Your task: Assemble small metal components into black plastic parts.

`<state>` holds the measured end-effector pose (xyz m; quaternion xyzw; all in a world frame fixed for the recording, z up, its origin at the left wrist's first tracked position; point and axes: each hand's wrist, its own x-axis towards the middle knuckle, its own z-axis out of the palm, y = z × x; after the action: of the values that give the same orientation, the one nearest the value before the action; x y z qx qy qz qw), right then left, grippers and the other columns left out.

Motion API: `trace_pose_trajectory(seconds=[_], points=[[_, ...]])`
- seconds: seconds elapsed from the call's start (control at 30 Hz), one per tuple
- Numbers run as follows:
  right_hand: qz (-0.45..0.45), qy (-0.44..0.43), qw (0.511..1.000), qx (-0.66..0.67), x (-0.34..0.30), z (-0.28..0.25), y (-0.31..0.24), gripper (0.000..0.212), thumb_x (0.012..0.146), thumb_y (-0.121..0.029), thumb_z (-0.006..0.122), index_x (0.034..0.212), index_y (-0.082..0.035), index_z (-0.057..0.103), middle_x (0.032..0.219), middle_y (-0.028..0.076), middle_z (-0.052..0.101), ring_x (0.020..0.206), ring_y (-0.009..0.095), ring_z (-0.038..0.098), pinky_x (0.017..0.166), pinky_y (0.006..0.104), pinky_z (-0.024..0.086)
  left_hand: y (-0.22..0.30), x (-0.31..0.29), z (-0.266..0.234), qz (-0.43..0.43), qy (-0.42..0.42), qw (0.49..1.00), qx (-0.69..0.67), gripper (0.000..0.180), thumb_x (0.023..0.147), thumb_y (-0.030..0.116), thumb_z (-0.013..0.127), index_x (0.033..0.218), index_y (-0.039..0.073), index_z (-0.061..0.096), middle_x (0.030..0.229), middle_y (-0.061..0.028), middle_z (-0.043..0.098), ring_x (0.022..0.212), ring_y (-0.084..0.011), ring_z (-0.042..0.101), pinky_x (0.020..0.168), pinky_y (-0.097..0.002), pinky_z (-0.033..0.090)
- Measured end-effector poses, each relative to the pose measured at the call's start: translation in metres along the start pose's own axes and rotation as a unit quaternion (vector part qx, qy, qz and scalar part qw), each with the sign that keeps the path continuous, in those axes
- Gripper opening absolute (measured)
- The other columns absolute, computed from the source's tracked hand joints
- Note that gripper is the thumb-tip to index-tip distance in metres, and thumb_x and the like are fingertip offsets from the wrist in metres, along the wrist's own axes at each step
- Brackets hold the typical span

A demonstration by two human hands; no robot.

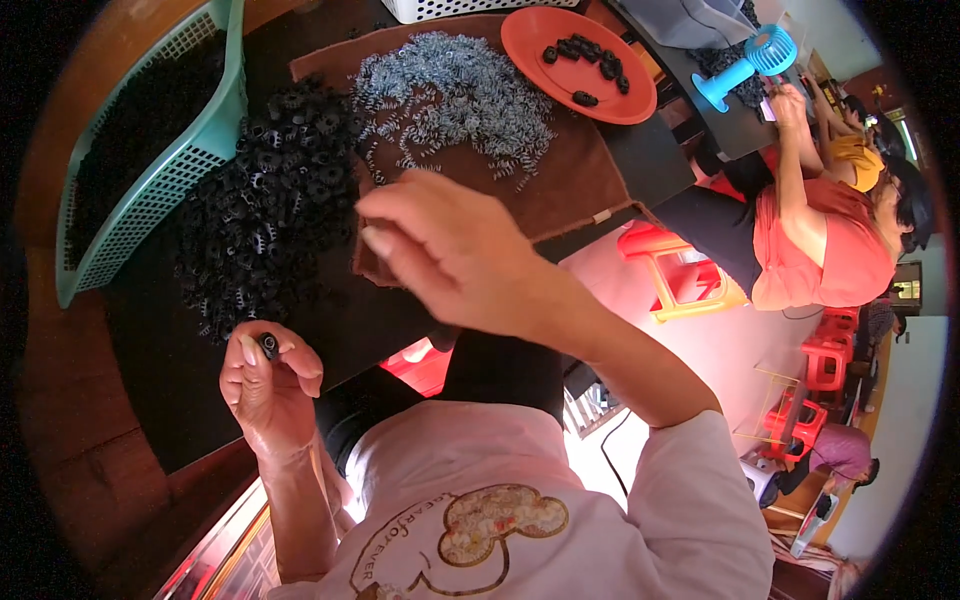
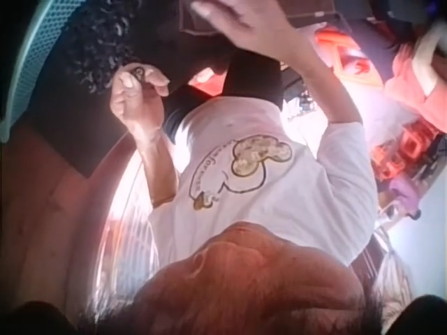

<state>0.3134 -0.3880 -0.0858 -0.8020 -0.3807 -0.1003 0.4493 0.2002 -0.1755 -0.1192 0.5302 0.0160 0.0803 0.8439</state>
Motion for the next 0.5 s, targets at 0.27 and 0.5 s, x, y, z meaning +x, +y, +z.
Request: trace_pose_trajectory(seconds=[0.27,0.5], points=[[-0.015,-0.064,0.997,-0.045,-0.004,-0.007,0.007,0.019,0.08,-0.003,0.062,0.099,-0.005,0.058,0.084,0.009,0.056,0.073,0.031,0.06,0.058,0.0388,0.048,0.0,-0.002,0.003,0.006,-0.01,1.0,0.0,0.033,0.102,0.03,0.049,0.095,-0.001,0.055,0.079,-0.0123,0.063,0.061,-0.0126,0.055,0.054,-0.0224,0.046],[-0.039,-0.174,0.971,-0.159,0.013,0.038,-0.017,0.01,0.076,-0.012,0.064,0.079,-0.003,0.059,0.08,0.01,0.055,0.066,0.027,0.063,0.049,0.0377,0.049,0.002,-0.002,0.004,-0.003,-0.002,1.0,0.001,0.034,0.102,0.03,0.049,0.095,-0.002,0.055,0.079,-0.0122,0.063,0.061,-0.013,0.054,0.056,-0.0233,0.046]])
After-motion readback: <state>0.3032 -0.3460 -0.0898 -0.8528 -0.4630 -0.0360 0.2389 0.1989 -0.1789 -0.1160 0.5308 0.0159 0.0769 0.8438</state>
